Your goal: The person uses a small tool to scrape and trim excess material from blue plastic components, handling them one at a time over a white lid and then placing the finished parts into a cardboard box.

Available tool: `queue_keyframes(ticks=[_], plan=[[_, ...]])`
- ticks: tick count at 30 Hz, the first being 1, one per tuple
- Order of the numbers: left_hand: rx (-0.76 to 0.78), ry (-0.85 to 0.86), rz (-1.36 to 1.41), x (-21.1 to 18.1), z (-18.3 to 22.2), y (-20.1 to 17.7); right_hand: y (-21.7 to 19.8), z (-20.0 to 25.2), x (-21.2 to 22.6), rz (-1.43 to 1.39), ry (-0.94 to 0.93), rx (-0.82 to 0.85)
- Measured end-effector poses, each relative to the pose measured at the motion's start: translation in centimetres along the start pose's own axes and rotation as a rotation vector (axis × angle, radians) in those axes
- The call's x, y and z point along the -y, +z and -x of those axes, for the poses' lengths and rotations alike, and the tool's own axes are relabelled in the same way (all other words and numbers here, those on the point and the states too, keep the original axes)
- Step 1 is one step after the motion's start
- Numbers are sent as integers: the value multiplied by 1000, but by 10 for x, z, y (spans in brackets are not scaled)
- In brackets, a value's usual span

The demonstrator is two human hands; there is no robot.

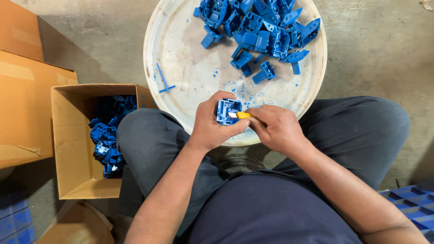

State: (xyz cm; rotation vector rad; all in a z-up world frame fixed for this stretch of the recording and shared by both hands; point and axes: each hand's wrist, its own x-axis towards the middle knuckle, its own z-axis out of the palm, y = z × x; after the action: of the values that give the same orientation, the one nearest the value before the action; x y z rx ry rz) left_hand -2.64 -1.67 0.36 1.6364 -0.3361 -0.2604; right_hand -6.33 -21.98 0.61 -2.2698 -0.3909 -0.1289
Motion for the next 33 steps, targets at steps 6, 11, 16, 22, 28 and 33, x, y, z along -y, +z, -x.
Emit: queue_keyframes(ticks=[6, 11, 16, 22, 28, 33], plan=[[-90, -31, 0, -2, 1, 9, 5, 0, -6, -40, 3, -40], [-138, 13, -170, -6, -1, 6, 12, 2, -24, -234, 170, 72], [-185, 158, -437, -10, -1, 7, 6, 5, -21, -183, 148, 86], [-133, 229, -478, -14, -1, 5, 2, 2, -13, -93, 115, 75], [-111, 218, -489, -16, -1, 6, 1, 1, -12, -68, 131, 107], [-97, 230, -492, -14, 0, 5, 1, 0, -11, -15, 128, 121]])
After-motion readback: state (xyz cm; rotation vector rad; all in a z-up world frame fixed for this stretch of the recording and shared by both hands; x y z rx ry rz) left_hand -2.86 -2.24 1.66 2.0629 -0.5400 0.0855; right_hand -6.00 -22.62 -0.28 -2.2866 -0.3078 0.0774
